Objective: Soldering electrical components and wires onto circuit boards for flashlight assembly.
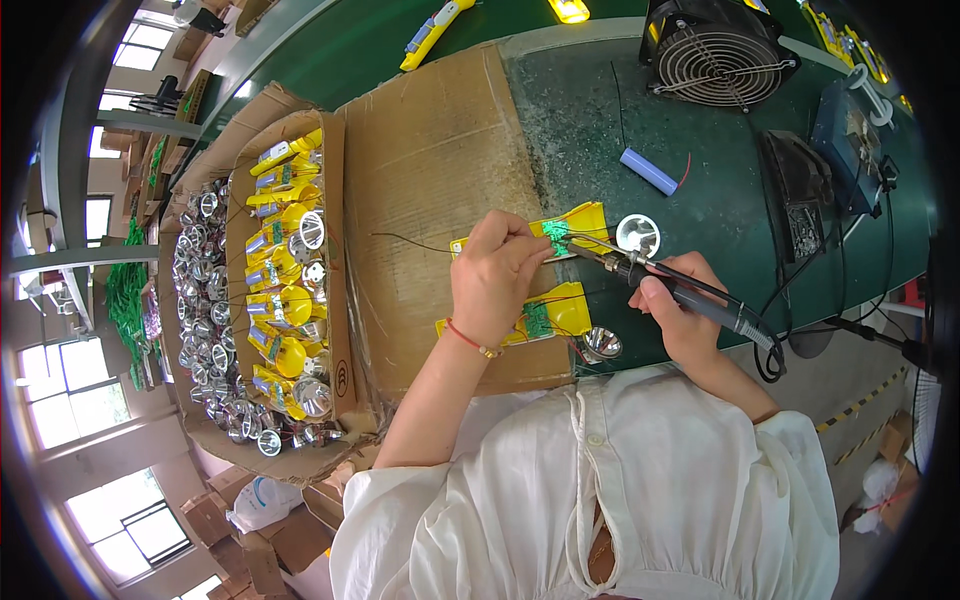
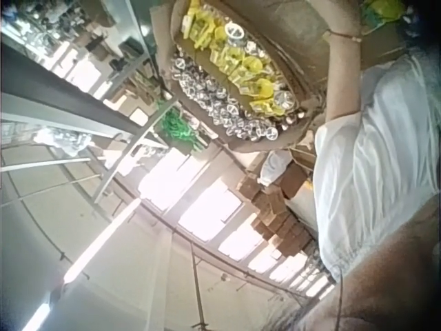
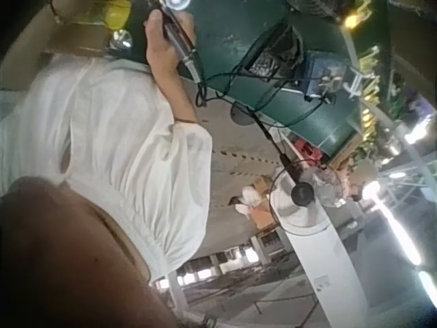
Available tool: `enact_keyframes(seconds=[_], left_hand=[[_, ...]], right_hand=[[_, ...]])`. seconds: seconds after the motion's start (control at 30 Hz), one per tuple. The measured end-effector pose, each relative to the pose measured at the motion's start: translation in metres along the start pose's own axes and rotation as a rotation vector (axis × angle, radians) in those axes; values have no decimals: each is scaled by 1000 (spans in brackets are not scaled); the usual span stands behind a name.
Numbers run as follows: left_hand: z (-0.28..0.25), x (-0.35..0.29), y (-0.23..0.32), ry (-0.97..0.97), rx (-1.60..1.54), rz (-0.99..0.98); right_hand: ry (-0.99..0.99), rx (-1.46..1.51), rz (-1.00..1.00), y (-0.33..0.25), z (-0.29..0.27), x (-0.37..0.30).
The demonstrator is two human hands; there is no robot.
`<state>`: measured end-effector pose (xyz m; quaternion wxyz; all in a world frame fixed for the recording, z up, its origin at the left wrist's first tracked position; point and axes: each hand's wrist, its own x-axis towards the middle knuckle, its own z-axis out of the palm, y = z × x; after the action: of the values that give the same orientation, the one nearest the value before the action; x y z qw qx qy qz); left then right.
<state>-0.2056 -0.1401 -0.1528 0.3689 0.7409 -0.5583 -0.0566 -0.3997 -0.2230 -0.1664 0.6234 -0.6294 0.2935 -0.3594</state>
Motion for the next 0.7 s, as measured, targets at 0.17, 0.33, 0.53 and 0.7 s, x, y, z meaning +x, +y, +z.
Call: enact_keyframes(seconds=[0.17,0.33,0.53,0.7], left_hand=[[-1,1,-1,-31,14,-14],[-2,2,-2,-46,5,-18],[-3,5,-4,-61,-25,-40],[-6,9,-2,-105,-43,-77]], right_hand=[[6,27,5,1,1,1],[0,2,13,1,0,0],[36,26,-7,-2,0,-2],[108,80,-15,-7,-3,-3]])
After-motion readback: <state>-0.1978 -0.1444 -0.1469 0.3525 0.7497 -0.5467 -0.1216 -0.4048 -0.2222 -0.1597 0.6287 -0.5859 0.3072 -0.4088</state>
